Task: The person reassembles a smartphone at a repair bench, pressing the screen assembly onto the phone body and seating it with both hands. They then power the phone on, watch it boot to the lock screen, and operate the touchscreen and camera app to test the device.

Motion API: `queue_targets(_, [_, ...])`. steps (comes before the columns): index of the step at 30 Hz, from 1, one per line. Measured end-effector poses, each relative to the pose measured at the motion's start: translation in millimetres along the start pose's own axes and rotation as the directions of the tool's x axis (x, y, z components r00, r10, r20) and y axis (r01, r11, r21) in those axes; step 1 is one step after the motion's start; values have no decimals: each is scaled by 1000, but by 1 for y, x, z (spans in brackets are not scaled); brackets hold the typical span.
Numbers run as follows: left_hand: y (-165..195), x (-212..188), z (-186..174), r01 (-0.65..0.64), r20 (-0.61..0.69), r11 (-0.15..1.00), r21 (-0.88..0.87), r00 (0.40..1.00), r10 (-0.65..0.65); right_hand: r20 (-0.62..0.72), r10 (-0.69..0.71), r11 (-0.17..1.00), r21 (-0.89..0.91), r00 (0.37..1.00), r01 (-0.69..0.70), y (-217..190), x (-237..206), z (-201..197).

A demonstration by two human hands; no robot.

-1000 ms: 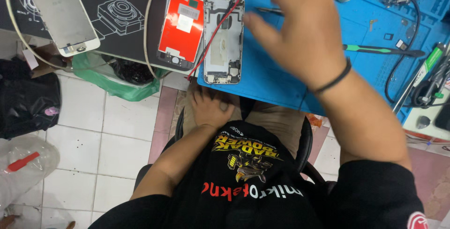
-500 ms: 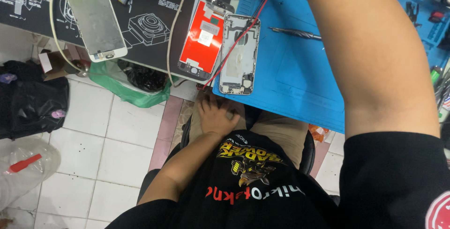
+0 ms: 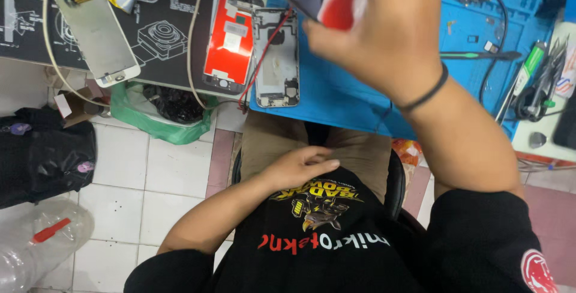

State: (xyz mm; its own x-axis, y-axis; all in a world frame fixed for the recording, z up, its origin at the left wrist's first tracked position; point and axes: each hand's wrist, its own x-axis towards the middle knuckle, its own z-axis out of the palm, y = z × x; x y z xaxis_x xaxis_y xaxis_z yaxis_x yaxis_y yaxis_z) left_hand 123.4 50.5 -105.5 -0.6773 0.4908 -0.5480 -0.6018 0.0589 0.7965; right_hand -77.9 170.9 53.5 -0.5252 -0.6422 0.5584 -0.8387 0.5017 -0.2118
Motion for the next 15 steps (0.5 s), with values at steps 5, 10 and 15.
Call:
queue_targets(5, [51,-43,4,-440,-106,718,-539,881,460,44,211,975,56,976,-214,-68,-60,-44])
queue_targets(10, [78,-17,13,-578,-279,396,-713,753,596,50,361,929,65,931,-364,-104,-82,-40])
queue_targets(15, [76,-7,18,-537,-250,291,-791,719,648,90,394,919,-37,915,-392,-109,-108,-39])
